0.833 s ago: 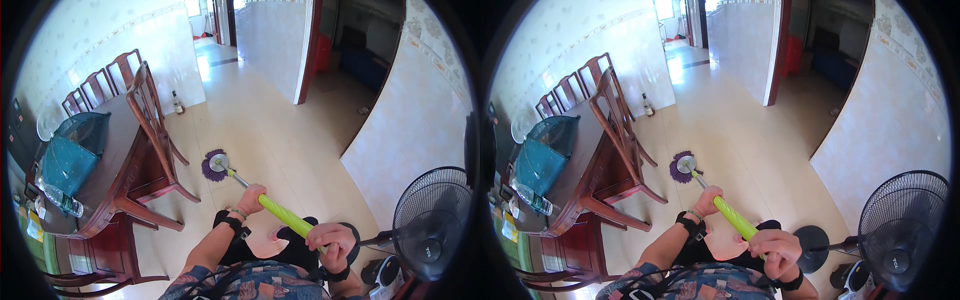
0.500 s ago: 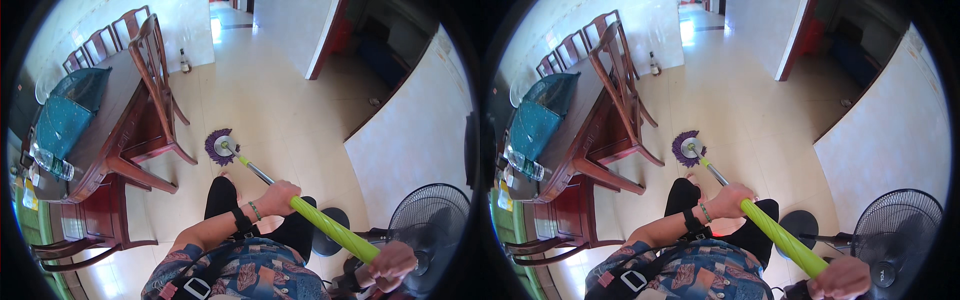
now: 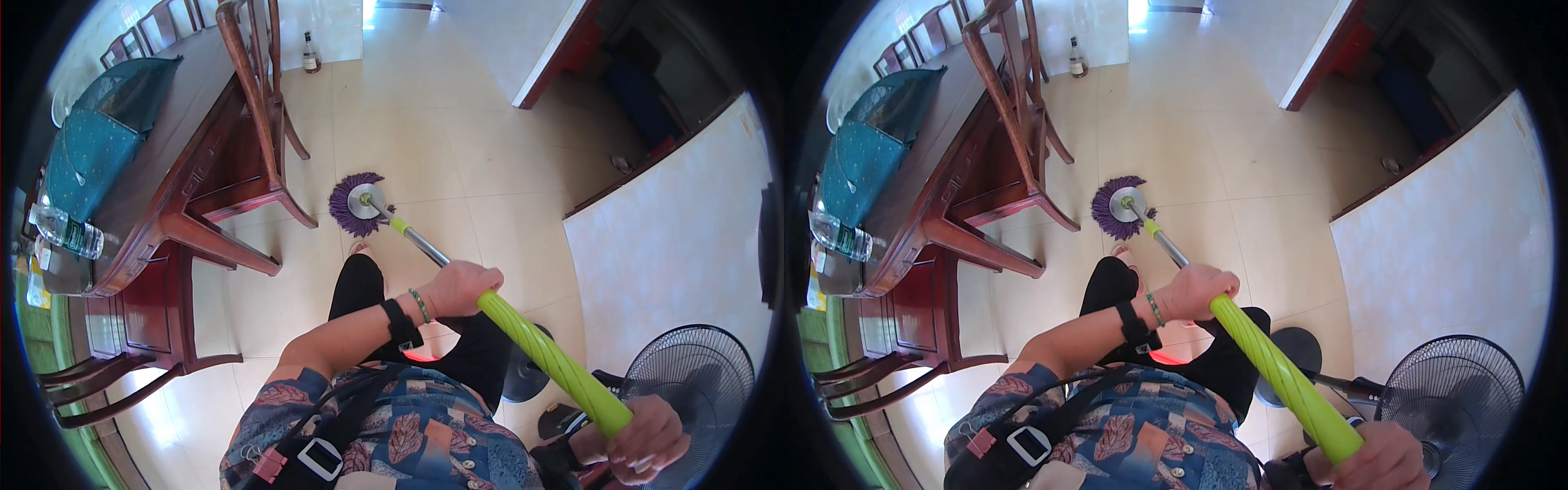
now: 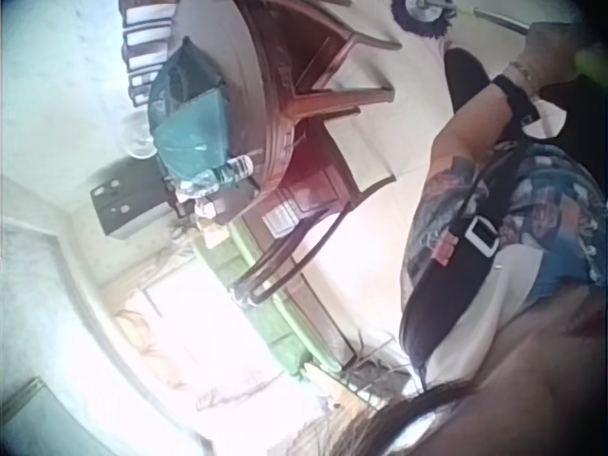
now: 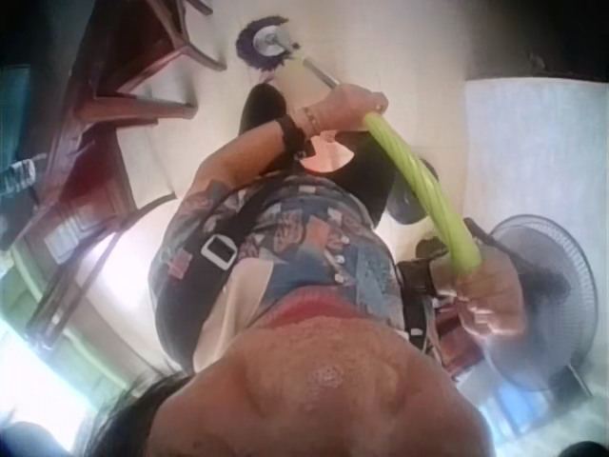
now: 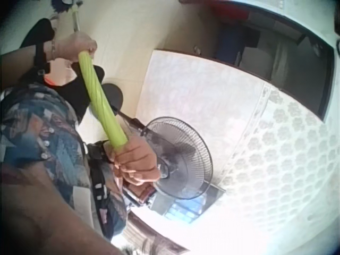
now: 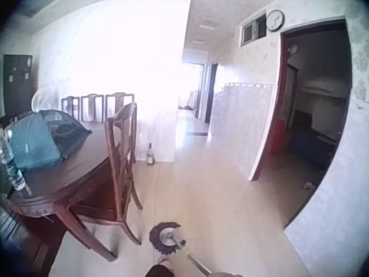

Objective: Mopping the tiled floor in a home dining area.

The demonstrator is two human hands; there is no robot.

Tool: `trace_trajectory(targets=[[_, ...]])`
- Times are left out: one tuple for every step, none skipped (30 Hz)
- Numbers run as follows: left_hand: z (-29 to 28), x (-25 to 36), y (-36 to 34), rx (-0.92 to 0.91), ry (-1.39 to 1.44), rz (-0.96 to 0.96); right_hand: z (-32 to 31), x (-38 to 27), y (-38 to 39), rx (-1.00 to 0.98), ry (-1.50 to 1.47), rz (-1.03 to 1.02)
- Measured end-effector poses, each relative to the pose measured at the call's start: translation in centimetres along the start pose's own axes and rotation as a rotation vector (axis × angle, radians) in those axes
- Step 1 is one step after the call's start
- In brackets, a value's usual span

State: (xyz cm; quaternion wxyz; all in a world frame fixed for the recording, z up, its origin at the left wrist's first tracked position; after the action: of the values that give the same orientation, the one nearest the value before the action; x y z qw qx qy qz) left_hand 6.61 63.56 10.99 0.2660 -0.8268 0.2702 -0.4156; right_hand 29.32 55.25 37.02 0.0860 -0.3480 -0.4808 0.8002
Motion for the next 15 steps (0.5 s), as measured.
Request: trace_trajectory(targets=[[-0.1, -1.2, -0.1, -0.009, -0.01, -0.019, 0.5, 0.9, -0.1, -0.037, 0.072, 0.014], [-0.7, -2.4, -0.1, 0.025, -0.01, -0.018, 0.7, 2.2, -0.1, -0.072, 0.144, 0.026], [-1.1, -3.8, -0.2, 0.053, -0.005, -0.025, 0.8, 3.6, -0.2, -0.105, 0.216, 0.036], [-1.5, -5.2, -0.2, 0.08, 0.001, -0.031, 0.8, 5.1, -0.1, -0.091, 0.279, 0.061], [-2.0, -6.7, -0.1, 0.106, -0.027, -0.047, 0.9, 6.6, 0.2, -0.076, 0.343, 0.084], [-2.7, -8.2, 0.2, 0.13, -0.054, -0.062, 1.1, 8.2, 0.5, -0.056, 0.398, 0.105], [-3.4, -9.6, 0.6, 0.152, -0.077, -0.079, 1.2, 9.9, 0.9, -0.03, 0.398, 0.156], [-4.0, -10.8, 0.8, 0.141, -0.087, -0.064, 1.3, 11.7, 1.3, 0.0, 0.368, 0.21], [-4.6, -12.0, 1.0, 0.128, -0.094, -0.053, 1.7, 13.2, 1.8, -0.013, 0.399, 0.231], [-5.2, -12.9, 1.3, 0.115, -0.097, -0.042, 2.1, 14.5, 2.2, -0.029, 0.401, 0.266], [-5.6, -13.8, 1.6, 0.104, -0.104, -0.056, 2.4, 15.3, 2.4, -0.043, 0.412, 0.27], [-5.9, -14.6, 1.9, 0.092, -0.105, -0.072, 2.6, 15.9, 2.6, -0.059, 0.412, 0.285], [-6.1, -15.3, 2.0, 0.074, -0.109, -0.102, 2.7, 16.5, 2.8, -0.066, 0.414, 0.318], [-6.3, -15.5, 2.1, 0.088, -0.111, -0.099, 2.9, 16.6, 2.8, -0.088, 0.413, 0.304], [-6.3, -15.6, 2.3, 0.097, -0.112, -0.111, 2.8, 16.7, 2.9, -0.101, 0.415, 0.31]])
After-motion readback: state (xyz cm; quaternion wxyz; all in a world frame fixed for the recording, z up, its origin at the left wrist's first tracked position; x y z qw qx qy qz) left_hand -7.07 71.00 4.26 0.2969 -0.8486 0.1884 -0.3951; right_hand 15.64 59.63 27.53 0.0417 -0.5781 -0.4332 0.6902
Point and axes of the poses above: each hand's wrist, its own y-axis away from the middle knuckle, its own z-axis out of the palm, x = y × z, the point moved 8 cm from there along -y, towards the middle knuckle, and after that the axes turned 5 degrees about z, right-handed, at the moved point
